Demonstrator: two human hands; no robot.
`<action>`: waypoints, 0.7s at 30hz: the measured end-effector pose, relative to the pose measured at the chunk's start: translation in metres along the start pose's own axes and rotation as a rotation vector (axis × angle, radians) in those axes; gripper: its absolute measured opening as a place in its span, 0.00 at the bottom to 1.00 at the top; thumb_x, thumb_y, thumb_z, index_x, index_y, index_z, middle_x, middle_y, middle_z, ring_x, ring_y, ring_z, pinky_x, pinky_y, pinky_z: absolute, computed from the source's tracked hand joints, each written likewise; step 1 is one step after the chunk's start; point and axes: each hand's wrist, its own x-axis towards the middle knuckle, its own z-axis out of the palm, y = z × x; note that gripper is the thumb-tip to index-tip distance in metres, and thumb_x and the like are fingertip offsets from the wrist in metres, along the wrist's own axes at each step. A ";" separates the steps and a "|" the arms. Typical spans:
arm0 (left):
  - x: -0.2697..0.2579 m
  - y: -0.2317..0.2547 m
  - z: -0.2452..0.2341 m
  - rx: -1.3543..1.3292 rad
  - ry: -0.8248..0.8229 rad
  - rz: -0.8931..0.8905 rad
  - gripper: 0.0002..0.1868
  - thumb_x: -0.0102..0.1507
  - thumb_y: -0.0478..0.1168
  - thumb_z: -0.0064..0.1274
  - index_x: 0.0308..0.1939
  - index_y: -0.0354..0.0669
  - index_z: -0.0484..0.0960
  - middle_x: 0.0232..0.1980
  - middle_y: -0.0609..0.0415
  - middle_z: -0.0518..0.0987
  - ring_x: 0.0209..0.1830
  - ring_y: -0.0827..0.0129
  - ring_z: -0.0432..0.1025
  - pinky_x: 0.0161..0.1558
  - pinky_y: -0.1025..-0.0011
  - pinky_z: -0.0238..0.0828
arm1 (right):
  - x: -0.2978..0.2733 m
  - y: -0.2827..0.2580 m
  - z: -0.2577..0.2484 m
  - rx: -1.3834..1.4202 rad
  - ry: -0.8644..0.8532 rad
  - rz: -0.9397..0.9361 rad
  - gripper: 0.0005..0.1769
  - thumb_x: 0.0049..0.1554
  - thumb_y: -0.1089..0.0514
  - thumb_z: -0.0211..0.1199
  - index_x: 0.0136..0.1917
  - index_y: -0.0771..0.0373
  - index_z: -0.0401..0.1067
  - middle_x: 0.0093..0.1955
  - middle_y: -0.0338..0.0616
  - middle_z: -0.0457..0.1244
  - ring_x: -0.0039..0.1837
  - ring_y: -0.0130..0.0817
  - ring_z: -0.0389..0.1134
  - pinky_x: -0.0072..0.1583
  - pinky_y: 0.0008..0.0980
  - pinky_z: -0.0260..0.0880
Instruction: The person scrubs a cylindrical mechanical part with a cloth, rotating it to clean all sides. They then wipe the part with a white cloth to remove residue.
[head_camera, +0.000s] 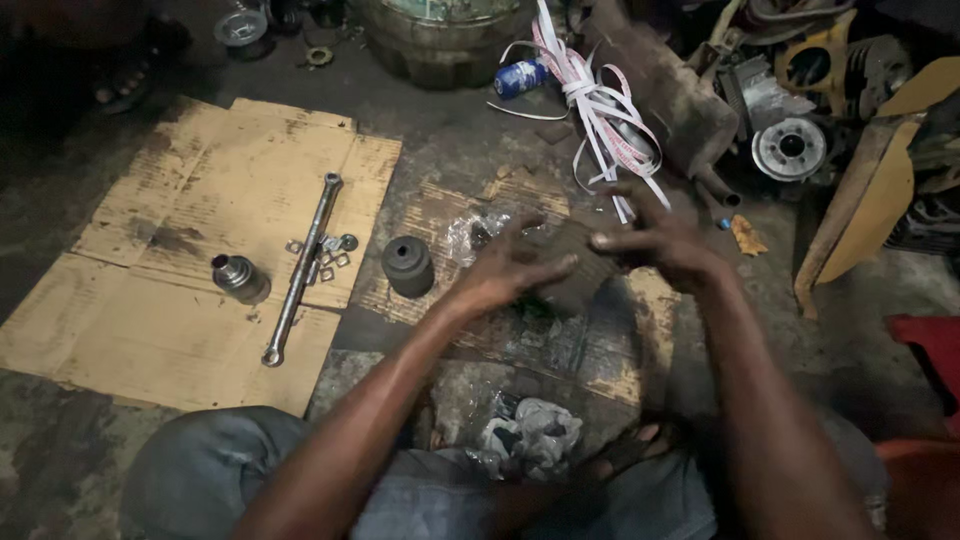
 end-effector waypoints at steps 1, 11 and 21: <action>0.001 0.001 0.005 -0.112 -0.026 -0.021 0.50 0.52 0.61 0.65 0.72 0.49 0.61 0.67 0.48 0.72 0.66 0.55 0.70 0.63 0.54 0.69 | 0.003 -0.002 0.009 0.094 -0.056 0.025 0.46 0.47 0.47 0.71 0.74 0.53 0.57 0.64 0.55 0.64 0.55 0.43 0.70 0.45 0.38 0.74; 0.025 -0.040 -0.007 -0.983 -0.067 -0.321 0.39 0.63 0.68 0.46 0.66 0.43 0.73 0.63 0.46 0.79 0.60 0.55 0.76 0.60 0.50 0.76 | 0.010 0.010 0.055 0.306 -0.183 0.066 0.38 0.56 0.44 0.62 0.77 0.52 0.60 0.70 0.50 0.63 0.54 0.40 0.71 0.53 0.40 0.80; 0.013 -0.027 -0.004 -0.684 0.017 -0.366 0.44 0.61 0.74 0.37 0.69 0.47 0.72 0.61 0.46 0.80 0.55 0.59 0.78 0.53 0.50 0.79 | 0.019 0.026 0.063 0.386 -0.141 0.083 0.35 0.56 0.47 0.65 0.73 0.60 0.65 0.66 0.48 0.66 0.49 0.41 0.73 0.45 0.41 0.79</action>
